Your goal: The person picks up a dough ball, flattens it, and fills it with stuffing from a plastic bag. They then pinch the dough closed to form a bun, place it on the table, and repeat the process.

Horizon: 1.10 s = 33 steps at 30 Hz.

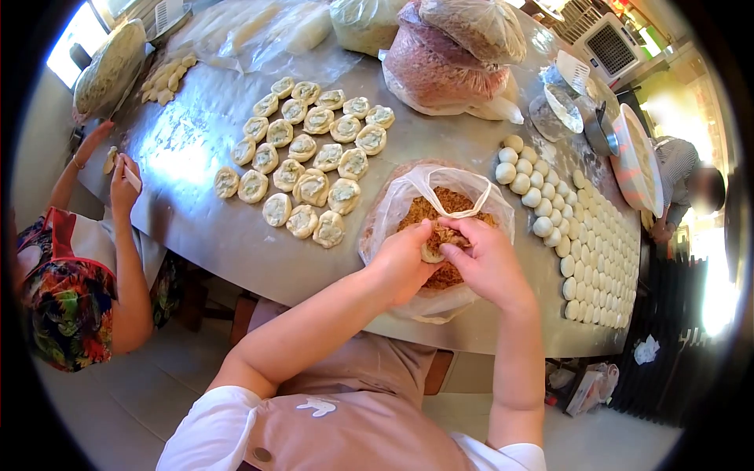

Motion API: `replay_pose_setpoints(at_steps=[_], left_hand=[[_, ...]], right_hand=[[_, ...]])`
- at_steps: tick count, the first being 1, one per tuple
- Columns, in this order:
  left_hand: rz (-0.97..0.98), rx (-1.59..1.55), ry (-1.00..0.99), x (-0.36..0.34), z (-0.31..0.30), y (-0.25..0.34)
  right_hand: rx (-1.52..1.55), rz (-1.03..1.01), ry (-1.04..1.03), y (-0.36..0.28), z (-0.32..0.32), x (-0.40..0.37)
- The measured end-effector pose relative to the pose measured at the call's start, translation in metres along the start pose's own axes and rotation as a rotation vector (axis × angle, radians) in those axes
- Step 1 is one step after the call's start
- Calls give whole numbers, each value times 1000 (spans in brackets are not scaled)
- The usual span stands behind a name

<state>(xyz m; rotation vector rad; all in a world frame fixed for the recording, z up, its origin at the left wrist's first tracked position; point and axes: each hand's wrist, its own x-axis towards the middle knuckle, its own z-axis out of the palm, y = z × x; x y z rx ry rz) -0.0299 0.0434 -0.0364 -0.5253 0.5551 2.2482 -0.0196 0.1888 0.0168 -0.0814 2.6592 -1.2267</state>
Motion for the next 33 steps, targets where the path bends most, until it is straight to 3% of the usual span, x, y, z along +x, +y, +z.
replay_pose_setpoints(at_steps=[6, 12, 14, 17, 21, 27, 30, 33], left_hand=[[27, 76, 17, 6, -5, -5], [66, 89, 30, -1, -4, 1], [68, 56, 52, -2, -1, 5], [43, -58, -67, 4, -10, 4], [61, 37, -30, 3, -3, -1], [97, 95, -38, -3, -1, -5], [109, 90, 6, -1, -2, -5], [78, 77, 29, -3, -3, 0]], right_hand=[[-132, -114, 91, -4, 8, -3], [196, 1, 124, 18, 5, -3], [101, 20, 140, 19, 0, -3], [109, -5, 154, 11, 0, -6], [81, -16, 126, -7, 9, -11], [367, 145, 156, -6, 13, -13], [324, 120, 261, 2, 11, -13], [-6, 22, 183, 9, 1, -13]])
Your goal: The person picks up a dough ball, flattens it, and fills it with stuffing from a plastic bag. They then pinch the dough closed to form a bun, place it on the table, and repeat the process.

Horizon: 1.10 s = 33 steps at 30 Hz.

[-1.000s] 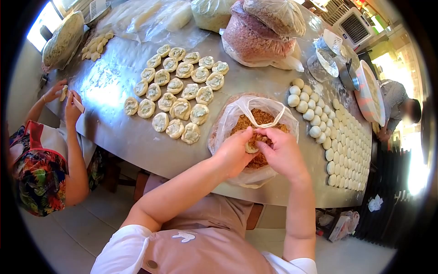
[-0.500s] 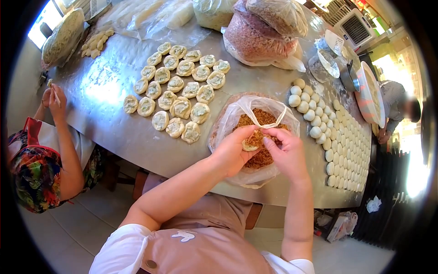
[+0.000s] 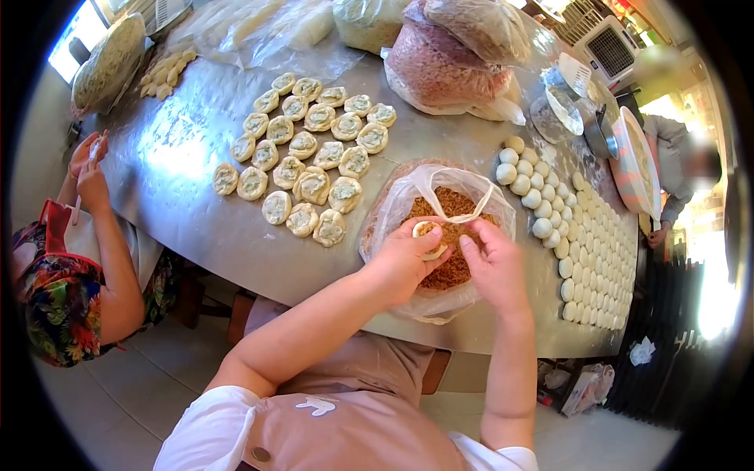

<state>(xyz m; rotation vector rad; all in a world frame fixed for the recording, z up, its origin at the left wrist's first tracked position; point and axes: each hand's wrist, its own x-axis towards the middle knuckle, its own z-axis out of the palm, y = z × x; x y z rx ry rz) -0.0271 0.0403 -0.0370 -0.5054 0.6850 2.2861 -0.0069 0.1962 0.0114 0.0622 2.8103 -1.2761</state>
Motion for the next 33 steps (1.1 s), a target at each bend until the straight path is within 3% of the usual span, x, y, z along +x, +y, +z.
replay_pose_setpoints(at_steps=[3, 6, 10, 13, 16, 19, 22, 25, 28, 33], left_hand=[[-73, -58, -103, -6, 0, 11], [-113, -69, -234, -8, 4, 10], [-196, 97, -123, -26, 18, 15], [-175, 94, -340, -8, -13, 3], [-182, 206, -129, -21, 9, 9], [-176, 259, -92, -22, 12, 6], [-201, -49, -411, -14, -1, 3], [-253, -233, -407, -20, 9, 6], [-177, 28, -275, -17, 4, -4], [-141, 201, -155, -17, 6, -5]], right_hand=[[-69, -272, -18, 8, 2, -3], [-101, -357, -36, -5, 10, -9], [-264, -498, 113, 18, 31, -10], [-374, -545, 197, 10, 35, -14], [-302, -524, 213, 10, 42, -16], [-245, -495, 233, 11, 45, -15], [-84, -445, 247, 11, 42, -15], [86, -465, 294, 10, 43, -15], [-62, -426, 393, 5, 56, -20], [-197, -382, 494, -15, 66, -26]])
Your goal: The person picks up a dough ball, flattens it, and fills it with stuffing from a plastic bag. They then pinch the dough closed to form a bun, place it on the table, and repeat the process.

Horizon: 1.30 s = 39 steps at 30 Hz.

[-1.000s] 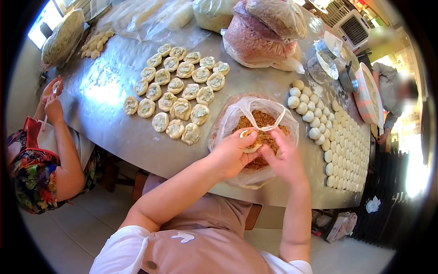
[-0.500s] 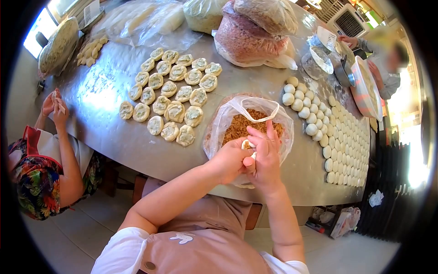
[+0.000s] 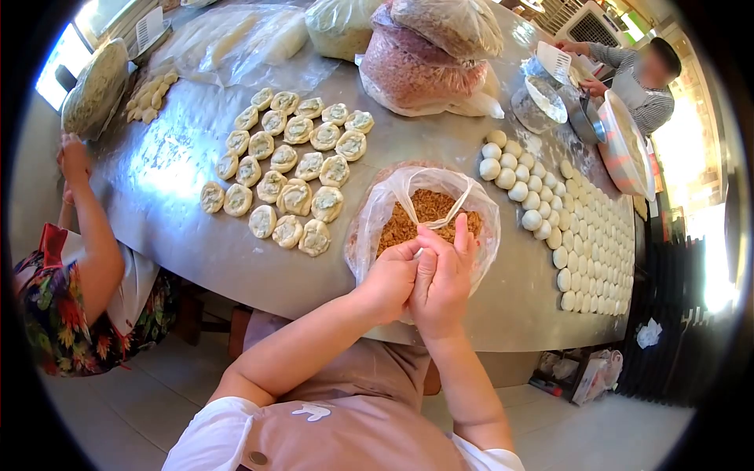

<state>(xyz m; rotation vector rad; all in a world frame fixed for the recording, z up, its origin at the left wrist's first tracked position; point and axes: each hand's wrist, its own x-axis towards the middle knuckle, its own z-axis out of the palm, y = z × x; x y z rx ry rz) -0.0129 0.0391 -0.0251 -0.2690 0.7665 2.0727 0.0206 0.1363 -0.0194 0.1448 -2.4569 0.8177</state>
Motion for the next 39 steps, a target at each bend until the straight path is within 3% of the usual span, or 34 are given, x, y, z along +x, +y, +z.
replay_pose_setpoints(at_steps=[2, 4, 5, 8, 10, 11, 12, 15, 16, 19, 21, 24, 25, 28, 29, 32, 33, 36, 38, 39], left_hand=[[39, -40, 19, -2, 6, 2], [95, -190, 19, -11, 18, 2], [212, -19, 4, -12, 18, -2], [521, 420, -57, -15, 10, -9], [663, 615, -118, -19, 3, -6], [837, 748, -50, -17, 0, -5], [874, 827, -11, -19, -2, -3], [1013, 1071, 72, -20, 0, 1], [1026, 1092, 34, -20, 1, 4], [1039, 1087, -6, -23, 4, 10], [1022, 997, 61, -22, 7, 3], [827, 762, -25, -23, 8, 13], [778, 733, 18, -22, 7, 16], [716, 734, -55, -22, 18, 5], [775, 740, -126, -17, 10, 2], [665, 771, -258, -27, 10, -7], [736, 813, -224, -30, 14, -5], [599, 532, -104, -26, 28, -5], [588, 277, -21, -21, 35, -1], [606, 300, 47, -21, 35, 2]], right_hand=[[87, 39, 40, 3, 3, 1], [486, 356, 126, 9, 2, 7], [687, 514, 168, 11, 2, 10], [943, 656, 249, -6, -3, 16], [1133, 692, 225, -15, -3, 13], [1206, 696, 241, -29, 0, 11], [1280, 700, 253, -40, 4, 8], [1113, 626, 89, -38, 5, 2], [1075, 590, 21, -33, 5, 0], [979, 735, -10, -20, 4, -5], [789, 699, 20, -24, -8, 4], [601, 499, 111, -12, -13, 9], [481, 498, 4, -11, -20, 9], [492, 129, -1, -32, -11, 15], [466, 161, -146, -17, -13, 11], [617, 334, 128, 28, 1, 26], [487, 430, 173, 16, -9, 38], [666, 304, 61, -27, -15, 40], [869, 282, 12, -34, -17, 33], [1014, 299, -1, -35, -18, 31]])
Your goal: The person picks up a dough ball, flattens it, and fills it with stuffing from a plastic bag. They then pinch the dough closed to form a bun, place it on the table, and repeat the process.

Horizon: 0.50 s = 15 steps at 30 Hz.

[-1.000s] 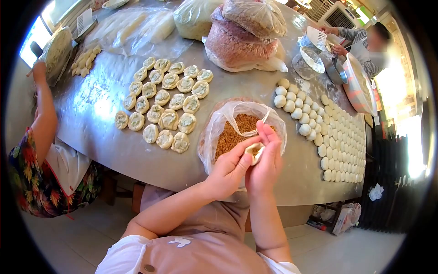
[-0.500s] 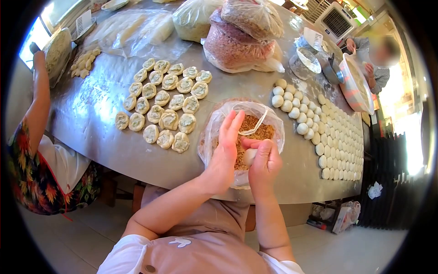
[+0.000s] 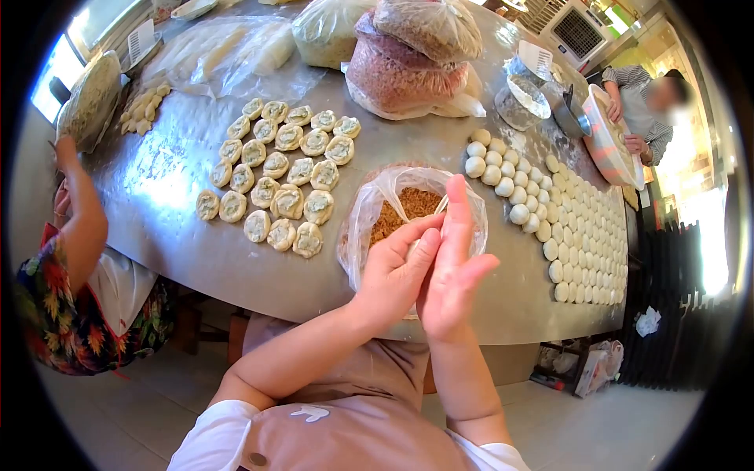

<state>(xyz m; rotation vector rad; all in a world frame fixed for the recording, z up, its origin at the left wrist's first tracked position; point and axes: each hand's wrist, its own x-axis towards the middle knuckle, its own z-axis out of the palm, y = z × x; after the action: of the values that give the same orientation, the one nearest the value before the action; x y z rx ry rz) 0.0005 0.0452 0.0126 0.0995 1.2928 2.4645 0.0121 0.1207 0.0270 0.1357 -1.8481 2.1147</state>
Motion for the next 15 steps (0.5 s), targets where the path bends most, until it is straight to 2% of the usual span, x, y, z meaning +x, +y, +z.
replay_pose_setpoints(at_steps=[2, 4, 6, 7, 8, 9, 10, 12, 14, 15], left_hand=[[-71, -8, 48, 1, -11, -2], [-155, 44, 117, 2, -21, 11], [-40, -91, 160, 8, -28, 14], [19, -162, 179, 11, -32, 13], [-29, -112, 166, 13, -40, 8], [-46, -255, 109, 10, -36, 15], [-64, -397, 49, 6, -27, 26], [-67, -555, -146, 4, -32, 29], [114, -253, -86, 8, -33, 18], [206, -101, -57, 9, -33, 17]], right_hand=[[288, 27, 29, -7, 9, 0], [28, -15, 152, -8, 20, -3], [-138, -16, 132, -4, 23, -9], [-175, 6, 54, 2, 18, -18], [-213, 28, -23, 9, 13, -27], [-251, 51, -99, 15, 11, -30], [-170, 32, 39, 20, 21, -31], [-192, 124, 79, 11, 16, -28], [-161, 169, 84, 9, 8, -24], [-137, 217, 11, 10, 5, -25]])
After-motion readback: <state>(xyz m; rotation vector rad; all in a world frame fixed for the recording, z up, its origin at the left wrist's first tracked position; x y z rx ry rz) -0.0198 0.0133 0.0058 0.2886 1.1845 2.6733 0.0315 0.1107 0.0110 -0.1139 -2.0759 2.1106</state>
